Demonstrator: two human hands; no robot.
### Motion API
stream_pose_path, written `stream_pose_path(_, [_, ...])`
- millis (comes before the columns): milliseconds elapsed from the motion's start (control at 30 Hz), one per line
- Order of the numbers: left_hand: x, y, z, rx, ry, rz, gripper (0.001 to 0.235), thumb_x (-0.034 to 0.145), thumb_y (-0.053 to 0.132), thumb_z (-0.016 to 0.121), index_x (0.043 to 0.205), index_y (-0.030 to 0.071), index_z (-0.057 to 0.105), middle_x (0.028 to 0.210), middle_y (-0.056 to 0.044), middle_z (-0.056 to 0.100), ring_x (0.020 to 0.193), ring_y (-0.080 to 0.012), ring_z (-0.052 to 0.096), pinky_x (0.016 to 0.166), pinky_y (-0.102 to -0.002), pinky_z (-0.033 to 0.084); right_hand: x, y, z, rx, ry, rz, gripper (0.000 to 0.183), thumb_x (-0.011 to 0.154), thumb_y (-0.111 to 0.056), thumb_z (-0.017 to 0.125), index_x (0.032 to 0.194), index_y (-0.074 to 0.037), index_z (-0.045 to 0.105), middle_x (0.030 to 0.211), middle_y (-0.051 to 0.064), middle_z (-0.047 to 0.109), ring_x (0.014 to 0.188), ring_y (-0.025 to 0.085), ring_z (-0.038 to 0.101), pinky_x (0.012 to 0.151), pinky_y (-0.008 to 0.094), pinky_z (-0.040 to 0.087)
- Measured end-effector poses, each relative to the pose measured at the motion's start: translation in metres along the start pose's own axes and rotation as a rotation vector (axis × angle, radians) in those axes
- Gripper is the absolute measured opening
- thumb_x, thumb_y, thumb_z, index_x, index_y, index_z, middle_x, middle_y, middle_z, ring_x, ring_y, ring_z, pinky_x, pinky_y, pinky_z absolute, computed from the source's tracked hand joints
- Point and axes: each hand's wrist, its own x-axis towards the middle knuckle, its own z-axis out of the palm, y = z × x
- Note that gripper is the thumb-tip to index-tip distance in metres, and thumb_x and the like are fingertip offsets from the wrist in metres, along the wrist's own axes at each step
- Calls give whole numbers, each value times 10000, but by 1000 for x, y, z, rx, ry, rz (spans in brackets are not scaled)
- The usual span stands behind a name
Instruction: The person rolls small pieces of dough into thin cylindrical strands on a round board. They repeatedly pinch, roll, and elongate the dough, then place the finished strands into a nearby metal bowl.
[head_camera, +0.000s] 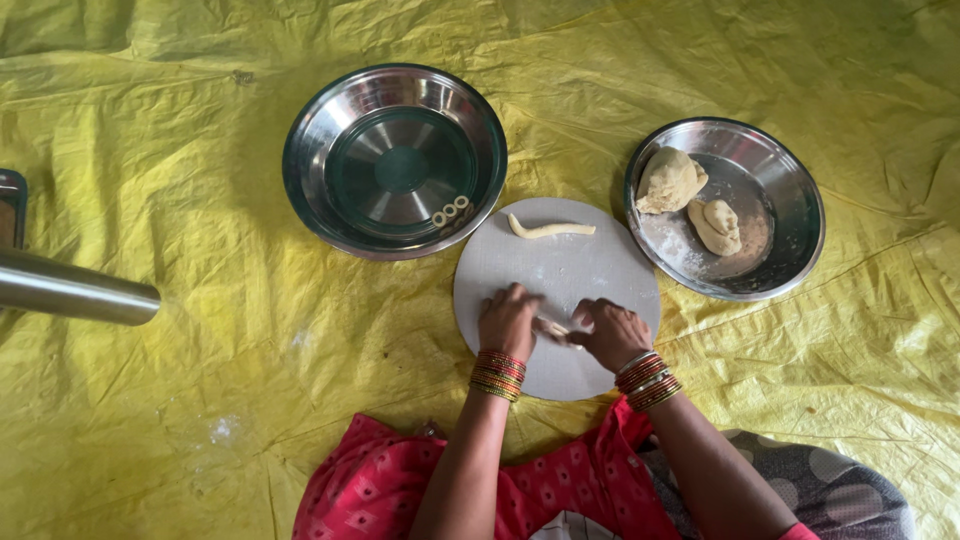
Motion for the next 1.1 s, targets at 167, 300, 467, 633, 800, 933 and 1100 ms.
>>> stream_pose_path(167, [8, -4, -49, 324, -208, -337, 795, 758, 312, 867, 1457, 209, 503, 1517, -58, 456, 1370, -299, 439, 1115, -471, 326, 16, -7, 7, 5, 509, -247, 830, 924, -651, 562, 1536, -112, 409, 1551, 148, 449, 1456, 314, 368, 1142, 508, 354])
stream_pose_path(300, [6, -8, -61, 401, -437, -507, 968, 789, 283, 857, 1573, 200, 295, 1665, -1, 237, 1490, -255, 291, 1211, -491, 209, 38, -28, 21, -110, 616, -283, 972, 961, -636, 499, 1606, -17, 119, 1689, 220, 124, 1543, 365, 73, 1207, 559, 49])
stream_pose_path(467, [6, -18, -47, 414, -299, -448, 745, 925, 307, 713, 1570, 199, 356, 1662, 28, 306, 1428, -245, 422, 1242, -537, 198, 15, -74, 76, -311, 449, -113, 985, 960, -628, 432, 1622, -21, 28, 1695, 200, 37, 1570, 349, 14, 1245, 579, 27])
stream_pose_path(633, [9, -23, -49, 376, -465, -487, 766, 930, 311, 673, 1584, 229, 282, 1677, 52, 218, 1425, -251, 405, 1242, -530, 140, -4, -85, 82, -376, 422, -133, 937, 978, -633, 361, 1616, -36, 25, 1707, 180, 29, 1573, 329, -5, 1231, 576, 3])
stream_pose_path(800, [9, -19, -50, 420, -430, -449, 659, 989, 232, 607, 1580, 170, 323, 1668, 26, 273, 1417, -266, 425, 1249, -543, 125, 50, -56, 12, -264, 380, 93, 964, 971, -719, 278, 1619, -52, 26, 1703, 161, -39, 1567, 315, -63, 1231, 591, -20])
stream_pose_path(933, [12, -15, -54, 419, -441, -461, 679, 980, 235, 615, 1581, 168, 305, 1672, 9, 249, 1430, -248, 405, 1250, -531, 122, 56, -54, 1, -180, 514, 129, 912, 1004, -670, 284, 1618, -43, 36, 1705, 175, -28, 1571, 322, -60, 1232, 606, -14])
stream_pose_path(1100, [12, -10, -61, 386, -356, -471, 653, 988, 283, 623, 1561, 176, 328, 1669, 21, 256, 1424, -266, 418, 1247, -538, 139, -2, -93, 71, -364, 327, -11, 875, 1012, -568, 338, 1622, -26, 21, 1687, 219, -51, 1554, 375, -53, 1213, 591, 2])
